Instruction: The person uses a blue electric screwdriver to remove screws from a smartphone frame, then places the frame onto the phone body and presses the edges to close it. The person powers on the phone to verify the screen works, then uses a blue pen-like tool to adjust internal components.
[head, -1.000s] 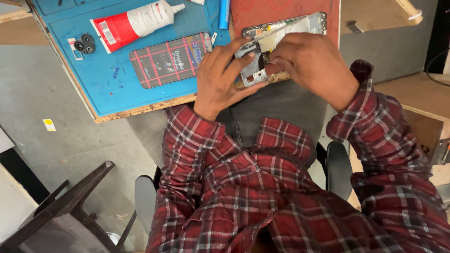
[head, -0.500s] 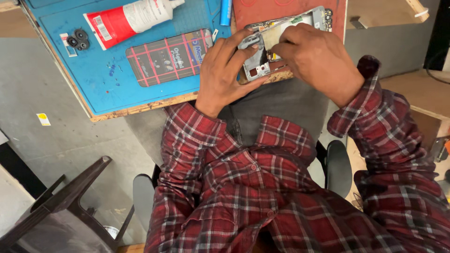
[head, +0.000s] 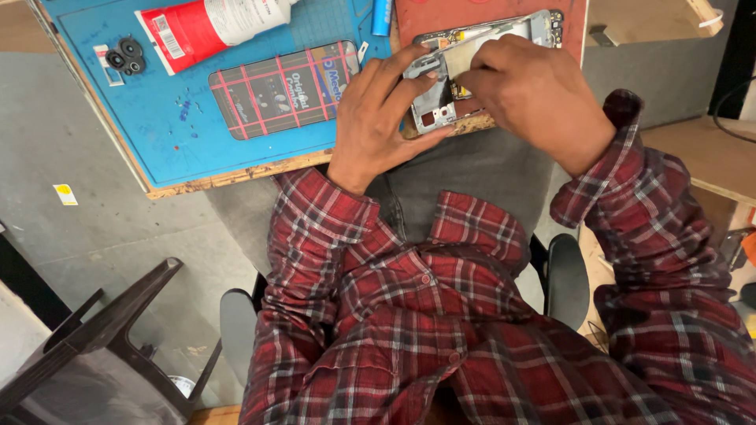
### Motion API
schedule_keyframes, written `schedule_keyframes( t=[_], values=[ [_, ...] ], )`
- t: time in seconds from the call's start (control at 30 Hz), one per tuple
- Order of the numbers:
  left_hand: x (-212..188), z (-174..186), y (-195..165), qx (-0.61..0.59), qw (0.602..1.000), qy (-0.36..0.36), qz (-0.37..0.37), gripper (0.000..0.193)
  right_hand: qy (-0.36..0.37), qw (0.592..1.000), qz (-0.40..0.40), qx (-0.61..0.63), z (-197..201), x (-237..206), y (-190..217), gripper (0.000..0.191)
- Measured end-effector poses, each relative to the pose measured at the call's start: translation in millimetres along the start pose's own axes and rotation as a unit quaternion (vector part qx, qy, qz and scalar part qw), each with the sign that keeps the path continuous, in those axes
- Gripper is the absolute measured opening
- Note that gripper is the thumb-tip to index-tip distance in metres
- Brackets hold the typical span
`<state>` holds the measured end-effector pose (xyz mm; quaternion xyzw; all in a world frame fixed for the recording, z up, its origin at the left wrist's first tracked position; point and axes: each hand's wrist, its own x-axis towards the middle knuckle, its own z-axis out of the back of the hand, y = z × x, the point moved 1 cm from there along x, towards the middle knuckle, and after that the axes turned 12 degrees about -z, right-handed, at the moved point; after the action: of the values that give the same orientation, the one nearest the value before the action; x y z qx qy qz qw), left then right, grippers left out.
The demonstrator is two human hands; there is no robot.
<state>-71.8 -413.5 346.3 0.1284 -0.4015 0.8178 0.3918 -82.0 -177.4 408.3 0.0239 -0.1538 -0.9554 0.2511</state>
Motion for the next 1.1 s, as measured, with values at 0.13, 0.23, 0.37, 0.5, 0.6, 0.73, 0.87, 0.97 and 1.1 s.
schedule_keyframes(
  t=[0.13,0.23,0.37,0.5,0.6,0.73,0.87,0.97,1.1],
  values=[
    [-4,5,4,0.003,1.000,-0.002,0.002,0.062,-0.005,0.997,0.027,-0.075,-4,3,8,0.027],
    [-5,7,7,0.002,1.000,-0.003,0.000,0.061,-0.018,0.995,0.033,-0.095,-8,3,12,0.027],
    [-3,9,8,0.004,1.000,-0.004,-0.005,0.061,-0.018,0.999,0.025,-0.037,-9,4,8,0.024],
    [-5,15,9,0.001,1.000,-0.005,-0.006,0.061,-0.009,0.999,0.019,-0.028,-10,7,12,0.023],
    [-8,22,11,-0.002,1.000,-0.005,-0.005,0.063,-0.003,0.999,0.022,-0.027,-7,11,18,0.021],
    [-10,30,15,-0.005,1.000,-0.010,-0.007,0.063,0.014,0.999,0.026,-0.038,-4,17,25,0.020],
    [-9,33,18,-0.007,1.000,-0.010,-0.005,0.062,0.009,0.995,0.040,-0.096,-2,22,31,0.024],
    [-9,35,21,-0.005,1.000,-0.011,-0.006,0.062,0.007,0.991,0.048,-0.124,0,26,35,0.024],
    [-9,38,25,-0.001,1.000,-0.008,-0.004,0.060,0.010,0.985,0.068,-0.158,2,34,41,0.022]
  ],
)
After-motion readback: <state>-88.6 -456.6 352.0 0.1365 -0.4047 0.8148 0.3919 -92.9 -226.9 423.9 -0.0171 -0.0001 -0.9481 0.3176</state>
